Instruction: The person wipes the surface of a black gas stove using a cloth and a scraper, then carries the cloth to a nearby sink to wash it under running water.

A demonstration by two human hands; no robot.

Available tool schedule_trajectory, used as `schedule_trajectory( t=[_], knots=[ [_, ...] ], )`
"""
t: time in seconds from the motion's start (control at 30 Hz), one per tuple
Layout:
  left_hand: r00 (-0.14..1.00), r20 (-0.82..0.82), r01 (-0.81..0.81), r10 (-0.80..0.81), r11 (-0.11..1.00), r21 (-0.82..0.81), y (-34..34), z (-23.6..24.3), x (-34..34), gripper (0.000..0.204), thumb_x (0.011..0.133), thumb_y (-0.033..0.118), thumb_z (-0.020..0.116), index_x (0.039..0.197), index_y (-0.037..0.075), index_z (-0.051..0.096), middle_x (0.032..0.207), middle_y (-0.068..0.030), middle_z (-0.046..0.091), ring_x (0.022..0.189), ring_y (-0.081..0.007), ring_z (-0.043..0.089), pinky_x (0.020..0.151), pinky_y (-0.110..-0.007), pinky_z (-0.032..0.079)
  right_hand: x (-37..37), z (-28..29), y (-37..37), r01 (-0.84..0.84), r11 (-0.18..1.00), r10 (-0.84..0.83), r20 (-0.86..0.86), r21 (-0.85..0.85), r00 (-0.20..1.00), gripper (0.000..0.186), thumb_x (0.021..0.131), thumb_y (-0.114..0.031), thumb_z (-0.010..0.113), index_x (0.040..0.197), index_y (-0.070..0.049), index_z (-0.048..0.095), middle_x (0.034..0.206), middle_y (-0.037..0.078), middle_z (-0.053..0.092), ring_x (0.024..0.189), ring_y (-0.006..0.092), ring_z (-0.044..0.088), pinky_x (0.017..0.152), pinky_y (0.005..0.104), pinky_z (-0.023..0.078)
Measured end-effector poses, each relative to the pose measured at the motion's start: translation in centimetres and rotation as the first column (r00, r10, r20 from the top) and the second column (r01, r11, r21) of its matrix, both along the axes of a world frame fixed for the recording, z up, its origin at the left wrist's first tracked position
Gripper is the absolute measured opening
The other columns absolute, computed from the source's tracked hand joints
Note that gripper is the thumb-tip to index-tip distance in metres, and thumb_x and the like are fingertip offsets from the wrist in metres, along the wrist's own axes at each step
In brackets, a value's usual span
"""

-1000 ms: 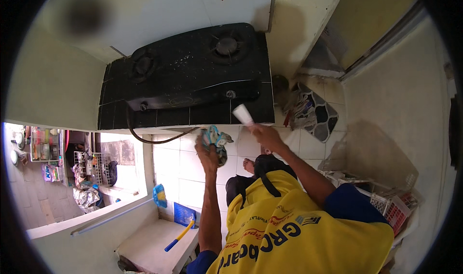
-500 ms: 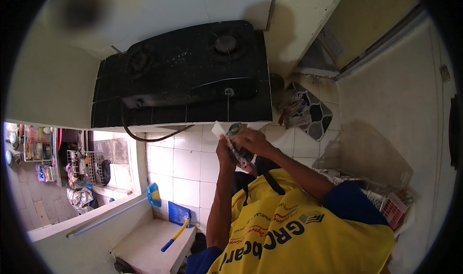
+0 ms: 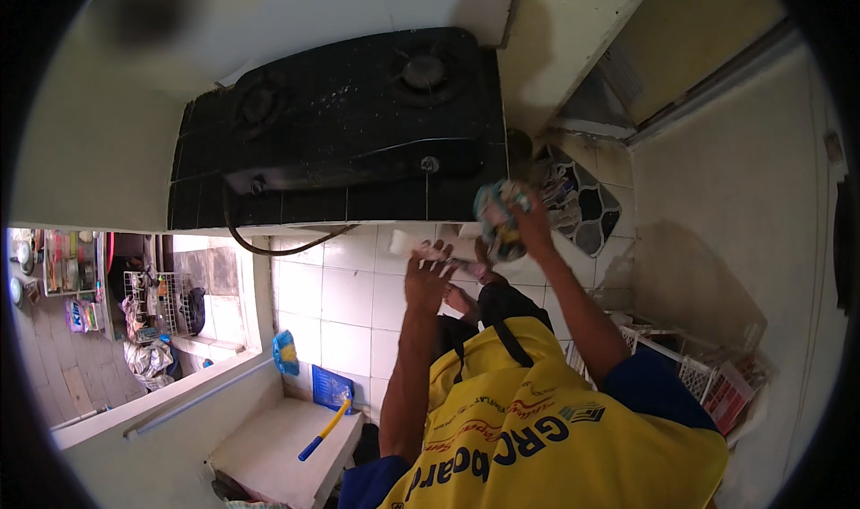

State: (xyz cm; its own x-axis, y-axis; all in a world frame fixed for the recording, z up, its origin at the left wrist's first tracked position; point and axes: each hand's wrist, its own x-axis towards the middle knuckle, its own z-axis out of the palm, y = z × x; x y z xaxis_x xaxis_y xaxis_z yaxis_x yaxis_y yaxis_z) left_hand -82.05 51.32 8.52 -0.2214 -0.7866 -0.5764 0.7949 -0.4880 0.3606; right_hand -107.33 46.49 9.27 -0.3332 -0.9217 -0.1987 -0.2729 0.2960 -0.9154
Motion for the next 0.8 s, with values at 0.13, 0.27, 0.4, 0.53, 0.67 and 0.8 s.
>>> schedule_trajectory(
  t=[0.13,0.27,0.4,0.53,0.67,0.8],
  knots=[
    [0.963,0.268,-0.060,0.042,0.996,0.060,1.2,-0.9,6.1,0.040,0.102,0.037,0.041,0.122,0.003,0.048,0.105,-0.0195,0.062,0.089,-0.0268,0.062,0.086,-0.039,0.050,-2.7,-1.4,-5.9,0.052,0.965,-0.131,-0.296,-0.259,0.946,0.058,0.085,-0.022,0.067,0.137,-0.006,0.048,0.131,0.021,0.052,0.117,0.0347,0.054,0.097,0.0401,0.044],
    [0.872,0.476,-0.154,0.114,0.987,0.046,4.7,-1.1,10.0,0.038,0.103,0.033,0.041,0.117,-0.001,0.047,0.089,-0.0173,0.060,0.070,-0.0228,0.057,0.071,-0.033,0.050,0.1,-5.4,-4.9,-0.154,0.975,-0.011,-0.731,-0.159,0.683,0.059,0.081,-0.030,0.070,0.134,-0.011,0.052,0.136,0.022,0.045,0.121,0.0403,0.048,0.096,0.0489,0.043],
    [0.890,0.421,-0.222,0.173,0.973,0.069,8.7,-2.9,13.0,0.039,0.100,0.036,0.046,0.117,0.002,0.048,0.094,-0.0159,0.060,0.080,-0.0226,0.058,0.074,-0.033,0.049,4.3,-7.1,-1.3,-0.158,0.987,0.080,-0.885,0.007,0.459,0.063,0.066,-0.012,0.073,0.127,-0.019,0.058,0.124,0.012,0.050,0.112,0.0349,0.050,0.081,0.0485,0.048],
    [0.878,0.415,-0.289,0.239,0.955,0.061,10.1,-5.8,14.0,0.038,0.101,0.037,0.045,0.118,0.003,0.047,0.093,-0.0138,0.059,0.079,-0.0216,0.057,0.072,-0.032,0.048,10.0,-5.3,1.9,-0.410,0.910,0.269,-0.662,-0.064,0.699,0.062,0.063,-0.009,0.076,0.122,-0.016,0.060,0.121,0.014,0.049,0.113,0.0364,0.051,0.087,0.0478,0.050],
    [0.856,0.473,-0.298,0.211,0.948,0.115,7.5,-6.1,11.8,0.038,0.102,0.034,0.042,0.120,0.001,0.045,0.088,-0.0132,0.058,0.072,-0.0196,0.055,0.067,-0.030,0.048,9.9,-3.2,1.5,-0.592,0.806,0.588,0.088,0.022,0.804,0.059,0.069,-0.020,0.075,0.125,-0.008,0.061,0.116,0.018,0.056,0.110,0.0338,0.056,0.095,0.0384,0.046],
    [0.842,0.508,-0.267,0.180,0.958,0.103,7.0,-6.3,10.7,0.035,0.101,0.035,0.043,0.119,0.004,0.047,0.086,-0.0098,0.057,0.069,-0.0167,0.054,0.063,-0.030,0.047,3.2,1.4,1.1,-0.401,0.911,0.410,-0.135,0.091,0.902,0.056,0.074,-0.024,0.071,0.127,-0.008,0.060,0.118,0.022,0.058,0.109,0.0360,0.058,0.093,0.0408,0.047]
  ],
)
